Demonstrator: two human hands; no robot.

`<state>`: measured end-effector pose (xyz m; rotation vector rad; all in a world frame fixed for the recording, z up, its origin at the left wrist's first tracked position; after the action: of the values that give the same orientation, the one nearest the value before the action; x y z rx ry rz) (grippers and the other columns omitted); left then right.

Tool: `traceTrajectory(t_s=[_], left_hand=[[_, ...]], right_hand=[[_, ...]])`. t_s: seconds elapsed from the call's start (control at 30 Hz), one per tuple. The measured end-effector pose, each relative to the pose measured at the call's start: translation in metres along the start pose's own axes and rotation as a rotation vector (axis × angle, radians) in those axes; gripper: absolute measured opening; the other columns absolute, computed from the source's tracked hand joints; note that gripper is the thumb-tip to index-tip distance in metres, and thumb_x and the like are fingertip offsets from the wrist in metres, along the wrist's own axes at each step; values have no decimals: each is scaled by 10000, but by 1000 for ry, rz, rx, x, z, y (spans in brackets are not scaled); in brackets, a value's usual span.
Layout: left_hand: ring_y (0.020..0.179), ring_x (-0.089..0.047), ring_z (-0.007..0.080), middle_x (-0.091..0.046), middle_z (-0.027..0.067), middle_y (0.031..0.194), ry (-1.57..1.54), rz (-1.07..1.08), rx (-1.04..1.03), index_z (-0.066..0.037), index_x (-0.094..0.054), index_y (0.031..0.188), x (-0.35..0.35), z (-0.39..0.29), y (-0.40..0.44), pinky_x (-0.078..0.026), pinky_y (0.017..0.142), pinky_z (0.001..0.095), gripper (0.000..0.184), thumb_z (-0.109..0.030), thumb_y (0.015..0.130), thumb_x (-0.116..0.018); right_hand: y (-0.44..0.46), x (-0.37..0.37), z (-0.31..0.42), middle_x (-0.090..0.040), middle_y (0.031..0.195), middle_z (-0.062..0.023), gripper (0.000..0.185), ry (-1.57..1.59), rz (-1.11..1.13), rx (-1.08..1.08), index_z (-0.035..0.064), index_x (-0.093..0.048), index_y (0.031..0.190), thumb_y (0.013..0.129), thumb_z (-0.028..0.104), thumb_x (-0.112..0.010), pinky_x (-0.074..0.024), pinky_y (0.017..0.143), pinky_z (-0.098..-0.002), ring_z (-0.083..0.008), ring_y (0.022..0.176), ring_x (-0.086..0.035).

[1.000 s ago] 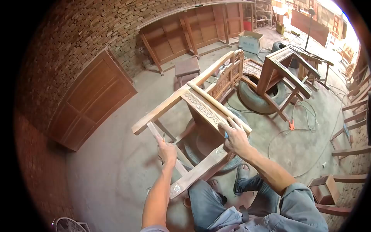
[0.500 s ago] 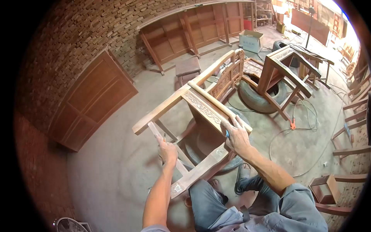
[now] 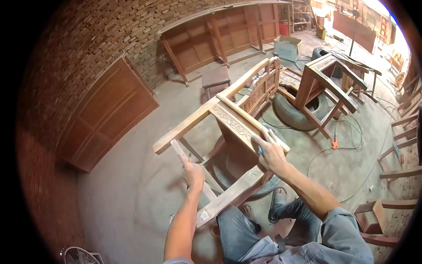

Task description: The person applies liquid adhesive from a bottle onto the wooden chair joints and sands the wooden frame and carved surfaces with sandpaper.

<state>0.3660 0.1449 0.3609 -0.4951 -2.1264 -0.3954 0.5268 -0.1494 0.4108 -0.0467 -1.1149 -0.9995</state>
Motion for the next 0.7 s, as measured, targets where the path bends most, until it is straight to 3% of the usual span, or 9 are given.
traceTrajectory(t_s=[0.23, 0.33, 0.4, 0.5, 0.63, 0.7], left_hand=[[1039, -705, 486, -716, 295, 1173, 15, -51, -57, -67, -258, 1668, -6, 7, 1, -524, 890, 586, 745, -139, 984, -546], [1030, -706, 488, -717, 292, 1160, 10, -32, -35, -69, -242, 1673, -5, 6, 2, -524, 888, 589, 759, -143, 983, -551], [1027, -707, 489, -720, 290, 1157, -1, -60, -56, -70, -236, 1674, -7, 8, 2, -524, 885, 592, 765, -142, 982, -554], [1028, -707, 481, -716, 290, 1146, 6, -34, -14, -72, -239, 1674, -9, 9, 7, -524, 888, 589, 771, -138, 977, -565], [1026, -709, 475, -714, 295, 1132, 18, -26, -23, -76, -239, 1674, -3, 3, 2, -526, 885, 587, 776, -135, 975, -569], [1030, -708, 470, -710, 296, 1129, 9, -28, -27, -82, -239, 1676, -3, 4, 2, -526, 884, 583, 780, -136, 973, -574]], right_hand=[[2, -2, -6, -586, 1390, -340, 632, -53, 5, 47, 112, -600, 1401, 775, 33, -629, -423, 1167, -601, -626, 1335, -502], [20, -11, -3, -634, 1324, -331, 642, -61, 44, 32, 118, -591, 1409, 775, 29, -641, -408, 1200, -581, -571, 1324, -547], [16, -11, -7, -669, 1272, -325, 641, -104, 126, -1, 83, -586, 1408, 773, 27, -660, -362, 1257, -551, -468, 1351, -570], [6, 7, 2, -646, 1323, -324, 641, -146, 17, 162, 78, -579, 1419, 785, 32, -664, -375, 1252, -531, -470, 1364, -556], [35, -16, -2, -620, 1363, -309, 596, -80, 21, 65, 128, -627, 1367, 778, 45, -664, -386, 1242, -539, -457, 1352, -565], [23, -6, -2, -598, 1376, -328, 558, -55, 10, 120, 113, -648, 1323, 768, 55, -669, -386, 1235, -559, -496, 1335, -557]])
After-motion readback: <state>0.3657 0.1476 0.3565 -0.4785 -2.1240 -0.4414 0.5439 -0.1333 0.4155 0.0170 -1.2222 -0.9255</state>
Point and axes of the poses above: each hand's wrist, its own y-axis towards the middle knuckle, its own x-axis out of the back of the hand, z = x × y, the point moved 5 cm from there along y, towards the middle knuckle
